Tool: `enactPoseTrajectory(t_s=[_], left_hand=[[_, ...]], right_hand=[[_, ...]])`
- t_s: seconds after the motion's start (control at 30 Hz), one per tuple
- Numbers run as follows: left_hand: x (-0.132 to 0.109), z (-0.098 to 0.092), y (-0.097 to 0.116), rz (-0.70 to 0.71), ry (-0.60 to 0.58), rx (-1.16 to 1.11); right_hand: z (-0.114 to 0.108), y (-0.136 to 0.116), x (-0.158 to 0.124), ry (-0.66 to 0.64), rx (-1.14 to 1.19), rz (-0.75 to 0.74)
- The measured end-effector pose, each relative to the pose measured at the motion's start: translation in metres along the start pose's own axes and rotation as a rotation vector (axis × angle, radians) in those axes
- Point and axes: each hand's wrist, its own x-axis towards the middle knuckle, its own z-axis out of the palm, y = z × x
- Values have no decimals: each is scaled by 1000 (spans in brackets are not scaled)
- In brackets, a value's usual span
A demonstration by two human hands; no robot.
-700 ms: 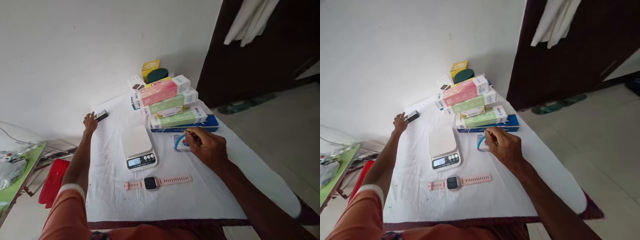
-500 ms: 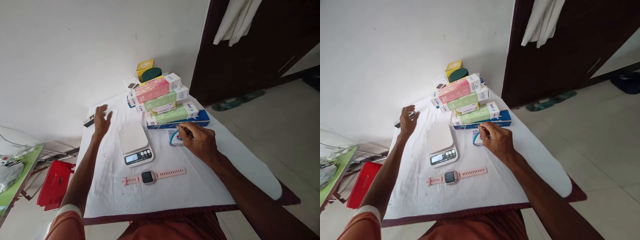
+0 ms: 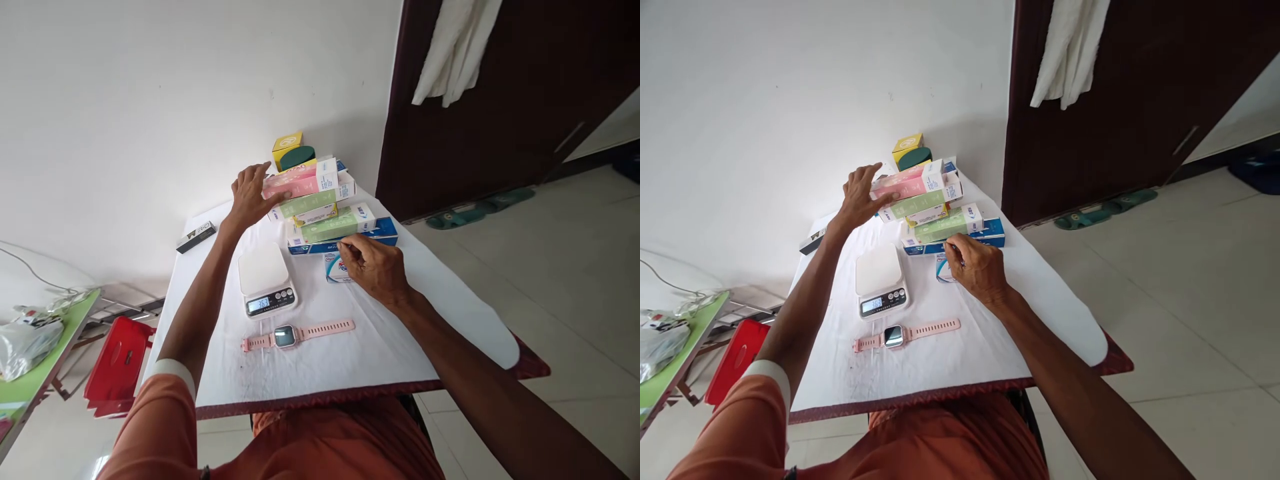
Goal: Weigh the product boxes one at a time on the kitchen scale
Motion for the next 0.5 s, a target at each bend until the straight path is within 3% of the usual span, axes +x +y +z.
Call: enactPoseTrajectory(t_s=[0.1, 0.23, 0.33, 0.5], left_hand=[[17, -6, -7, 44, -161, -21], [13, -10, -10, 25, -152, -186], [-13, -21, -13, -30, -67, -312], [-88, -57, -19, -113, 53, -316]], right_hand=[[0, 0, 1, 19, 0, -6], [1, -1, 0, 8, 9, 19], [0, -1, 0, -4, 15, 23], [-1, -1, 0, -52, 34, 43]])
